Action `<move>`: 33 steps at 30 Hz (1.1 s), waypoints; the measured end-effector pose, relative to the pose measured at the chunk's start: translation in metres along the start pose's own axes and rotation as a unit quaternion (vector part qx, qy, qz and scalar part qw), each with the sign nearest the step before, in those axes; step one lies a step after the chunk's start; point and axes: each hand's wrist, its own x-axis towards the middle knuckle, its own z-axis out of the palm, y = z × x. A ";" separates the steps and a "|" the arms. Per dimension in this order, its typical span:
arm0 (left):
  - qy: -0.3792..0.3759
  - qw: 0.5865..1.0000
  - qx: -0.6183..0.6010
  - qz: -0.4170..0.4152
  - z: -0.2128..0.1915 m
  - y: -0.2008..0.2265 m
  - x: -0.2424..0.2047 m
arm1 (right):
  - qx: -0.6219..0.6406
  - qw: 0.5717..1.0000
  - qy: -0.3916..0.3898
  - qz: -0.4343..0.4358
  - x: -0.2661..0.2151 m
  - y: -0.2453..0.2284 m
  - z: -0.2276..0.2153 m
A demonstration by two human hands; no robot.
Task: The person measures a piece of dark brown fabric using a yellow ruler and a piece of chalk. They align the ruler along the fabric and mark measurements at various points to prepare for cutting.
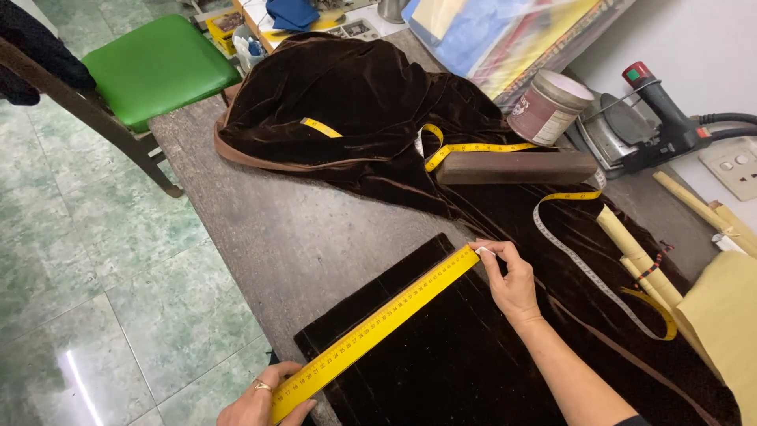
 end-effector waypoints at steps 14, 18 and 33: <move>-0.030 0.999 0.002 0.017 -0.004 -0.006 0.007 | -0.005 1.000 0.002 -0.009 0.000 0.001 0.001; 0.010 0.998 -0.011 0.065 0.007 -0.014 0.011 | -0.015 1.000 0.010 -0.018 0.000 -0.005 0.002; 0.022 0.989 -0.061 0.134 -0.003 -0.011 -0.005 | -0.028 1.000 0.007 0.010 -0.003 -0.007 0.003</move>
